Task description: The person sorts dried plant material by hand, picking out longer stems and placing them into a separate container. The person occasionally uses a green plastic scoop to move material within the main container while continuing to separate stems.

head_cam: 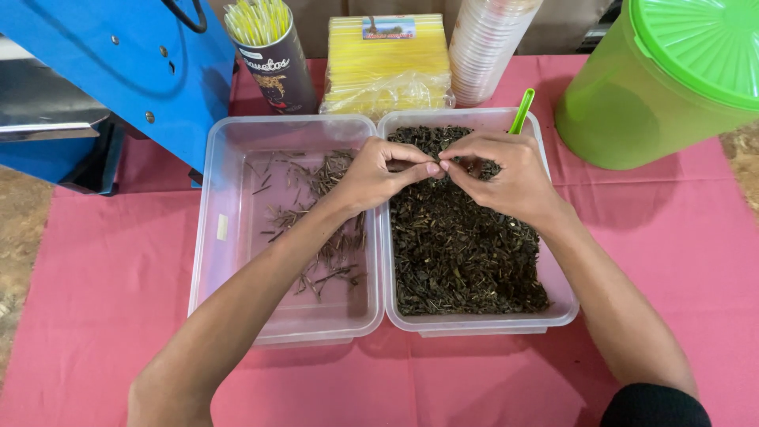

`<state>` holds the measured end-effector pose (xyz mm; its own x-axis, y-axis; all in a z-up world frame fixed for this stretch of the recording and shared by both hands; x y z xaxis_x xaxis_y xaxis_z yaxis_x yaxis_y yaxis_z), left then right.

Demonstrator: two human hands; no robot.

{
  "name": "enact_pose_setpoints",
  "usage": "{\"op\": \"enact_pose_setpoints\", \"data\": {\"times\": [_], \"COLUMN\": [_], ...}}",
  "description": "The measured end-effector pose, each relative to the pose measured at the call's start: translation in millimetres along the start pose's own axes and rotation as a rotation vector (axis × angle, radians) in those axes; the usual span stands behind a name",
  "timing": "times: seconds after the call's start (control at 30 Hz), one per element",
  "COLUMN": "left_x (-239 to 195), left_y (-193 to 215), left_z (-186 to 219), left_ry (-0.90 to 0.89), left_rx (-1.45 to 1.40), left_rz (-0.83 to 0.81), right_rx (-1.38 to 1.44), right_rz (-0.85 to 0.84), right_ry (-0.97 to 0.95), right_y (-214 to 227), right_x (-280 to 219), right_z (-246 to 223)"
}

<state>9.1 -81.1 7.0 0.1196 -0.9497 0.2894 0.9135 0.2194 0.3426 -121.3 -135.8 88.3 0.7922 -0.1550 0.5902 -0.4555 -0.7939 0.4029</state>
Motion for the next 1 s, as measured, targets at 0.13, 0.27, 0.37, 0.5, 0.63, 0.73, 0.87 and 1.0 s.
{"op": "enact_pose_setpoints", "data": {"times": [0.13,0.27,0.37,0.5,0.63,0.73,0.87,1.0], "left_x": [-1,-2,0,-2,-2,3,2,-3], "left_y": [0,-4,-6,-7,-3,3,7,28], "left_z": [10,7,2,7,6,9,6,28], "left_ry": [-0.024,-0.009,-0.018,-0.038,0.023,0.063,0.121,0.205], "left_rx": [0.036,0.048,0.070,0.123,0.091,0.114,0.137,0.201], "left_rz": [-0.007,-0.041,-0.048,-0.052,-0.036,-0.046,-0.121,-0.178], "right_rx": [0.069,0.110,0.096,0.072,0.040,-0.107,-0.117,-0.216], "right_rz": [-0.018,-0.065,-0.089,-0.129,-0.137,-0.124,-0.168,-0.232], "right_ry": [-0.029,-0.107,-0.153,-0.165,-0.159,-0.231,-0.379,-0.392], "right_y": [0,1,2,-6,-5,-4,-16,-29], "right_x": [0,-2,0,1,-1,-2,-6,8], "right_z": [5,13,11,9,3,6,3,-10]}}
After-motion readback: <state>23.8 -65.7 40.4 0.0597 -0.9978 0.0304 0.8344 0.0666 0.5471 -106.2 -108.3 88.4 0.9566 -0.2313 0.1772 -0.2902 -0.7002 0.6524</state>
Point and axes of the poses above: each hand's wrist, its own x-axis towards the middle knuckle, its own y-axis out of the back of the hand, z = x × y, the point moved 8 cm from there along x, towards the middle knuckle, and after that the axes turned 15 degrees about x, right-handed, at the moved point
